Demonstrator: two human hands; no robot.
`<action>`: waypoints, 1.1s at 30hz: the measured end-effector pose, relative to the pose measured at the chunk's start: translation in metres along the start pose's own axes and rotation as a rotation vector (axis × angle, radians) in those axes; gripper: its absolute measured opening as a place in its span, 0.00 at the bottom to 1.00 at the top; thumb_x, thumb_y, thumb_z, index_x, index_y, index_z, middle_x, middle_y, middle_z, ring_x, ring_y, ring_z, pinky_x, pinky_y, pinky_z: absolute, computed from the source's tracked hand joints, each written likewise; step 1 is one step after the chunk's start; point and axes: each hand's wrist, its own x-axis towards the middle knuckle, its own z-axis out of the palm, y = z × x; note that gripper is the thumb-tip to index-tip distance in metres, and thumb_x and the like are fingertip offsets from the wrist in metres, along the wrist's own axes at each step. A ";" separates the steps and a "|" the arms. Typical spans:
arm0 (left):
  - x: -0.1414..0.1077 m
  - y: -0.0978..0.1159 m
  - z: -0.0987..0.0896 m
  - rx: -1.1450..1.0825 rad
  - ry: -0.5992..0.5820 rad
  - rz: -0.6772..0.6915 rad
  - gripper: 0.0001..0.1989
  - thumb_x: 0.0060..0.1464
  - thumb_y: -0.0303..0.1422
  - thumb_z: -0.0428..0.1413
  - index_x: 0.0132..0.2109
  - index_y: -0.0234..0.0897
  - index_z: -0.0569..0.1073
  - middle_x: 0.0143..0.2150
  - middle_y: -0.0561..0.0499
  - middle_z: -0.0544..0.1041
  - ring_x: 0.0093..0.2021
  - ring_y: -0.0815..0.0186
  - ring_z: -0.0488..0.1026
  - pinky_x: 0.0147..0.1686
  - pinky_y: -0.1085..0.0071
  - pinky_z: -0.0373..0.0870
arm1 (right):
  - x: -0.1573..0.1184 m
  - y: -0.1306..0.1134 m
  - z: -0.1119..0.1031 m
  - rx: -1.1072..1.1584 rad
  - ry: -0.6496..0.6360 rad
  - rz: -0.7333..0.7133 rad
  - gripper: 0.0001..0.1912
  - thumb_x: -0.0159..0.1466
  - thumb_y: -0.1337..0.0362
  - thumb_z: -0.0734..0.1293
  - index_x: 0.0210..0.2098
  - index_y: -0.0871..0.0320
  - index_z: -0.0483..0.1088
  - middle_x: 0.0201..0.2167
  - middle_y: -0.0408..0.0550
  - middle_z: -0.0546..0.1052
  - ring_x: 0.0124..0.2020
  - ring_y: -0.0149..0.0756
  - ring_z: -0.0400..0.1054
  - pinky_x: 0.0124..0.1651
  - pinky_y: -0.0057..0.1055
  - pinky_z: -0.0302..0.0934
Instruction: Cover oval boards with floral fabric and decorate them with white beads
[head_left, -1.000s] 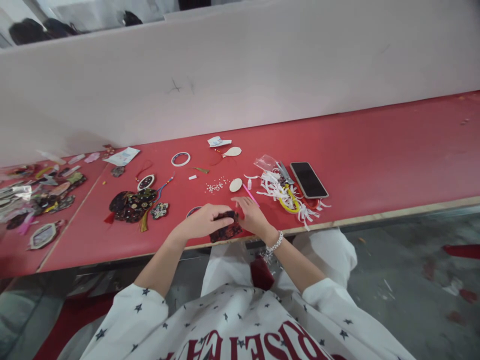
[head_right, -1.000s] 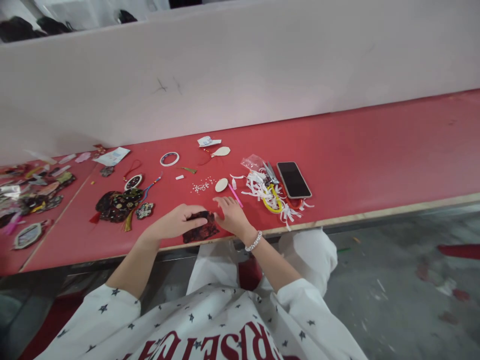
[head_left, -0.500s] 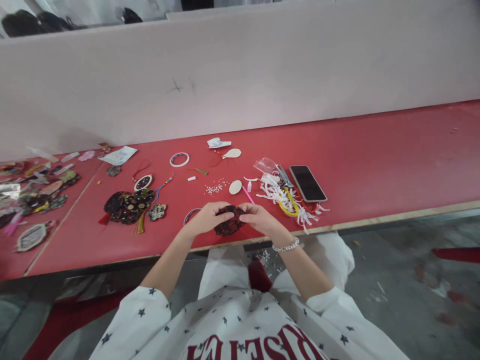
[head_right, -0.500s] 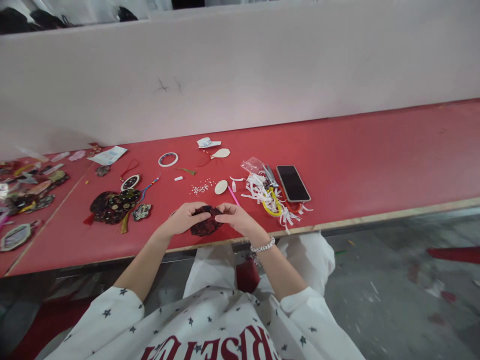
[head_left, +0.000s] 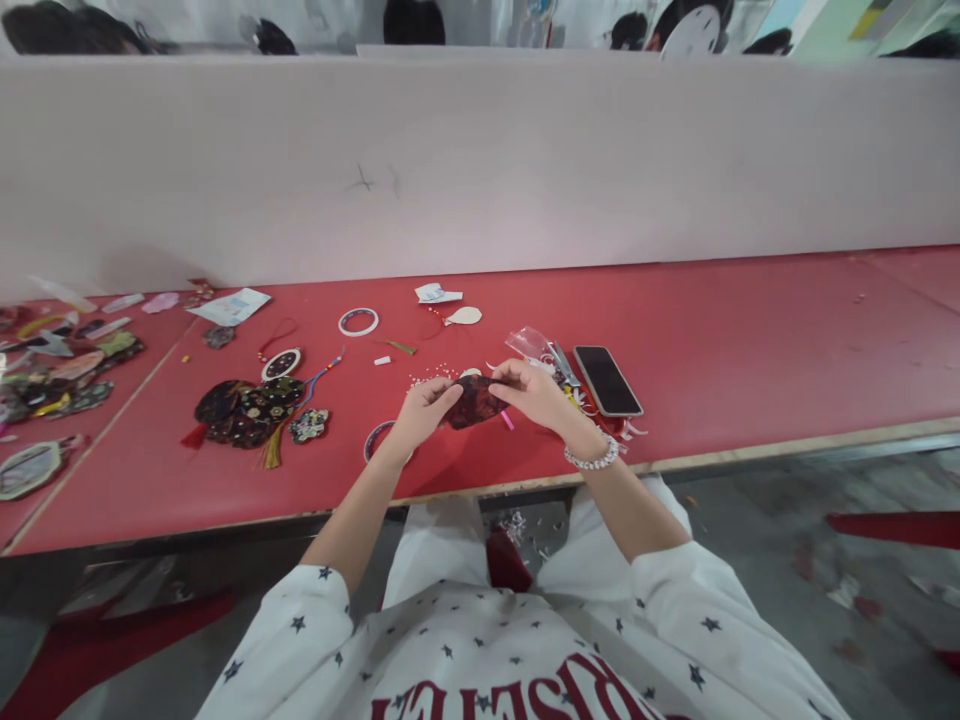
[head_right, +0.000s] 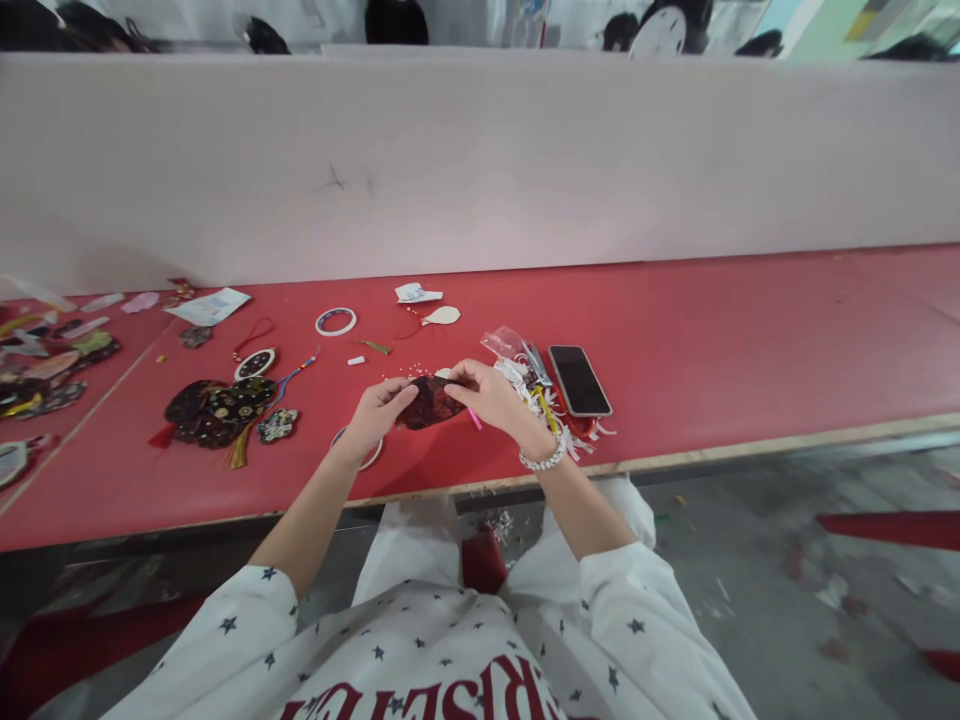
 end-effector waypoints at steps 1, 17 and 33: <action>0.001 -0.001 -0.001 0.042 0.017 -0.003 0.21 0.55 0.49 0.47 0.31 0.35 0.70 0.19 0.56 0.65 0.18 0.72 0.61 0.21 0.75 0.59 | 0.001 -0.001 -0.001 -0.031 0.003 -0.013 0.05 0.56 0.62 0.66 0.30 0.57 0.67 0.27 0.40 0.70 0.28 0.28 0.63 0.35 0.29 0.59; 0.049 -0.036 0.041 0.840 0.188 -0.222 0.29 0.43 0.49 0.59 0.47 0.32 0.70 0.53 0.35 0.68 0.56 0.44 0.60 0.54 0.52 0.54 | -0.007 -0.034 -0.050 -0.156 0.157 -0.027 0.06 0.56 0.62 0.66 0.32 0.58 0.72 0.28 0.43 0.74 0.29 0.30 0.66 0.34 0.29 0.61; 0.034 -0.037 0.028 0.906 0.238 -0.202 0.19 0.44 0.41 0.57 0.42 0.36 0.68 0.45 0.41 0.71 0.50 0.50 0.66 0.47 0.58 0.62 | -0.012 -0.016 -0.049 -0.073 0.155 0.031 0.08 0.56 0.61 0.66 0.33 0.58 0.71 0.27 0.43 0.74 0.28 0.29 0.67 0.33 0.28 0.61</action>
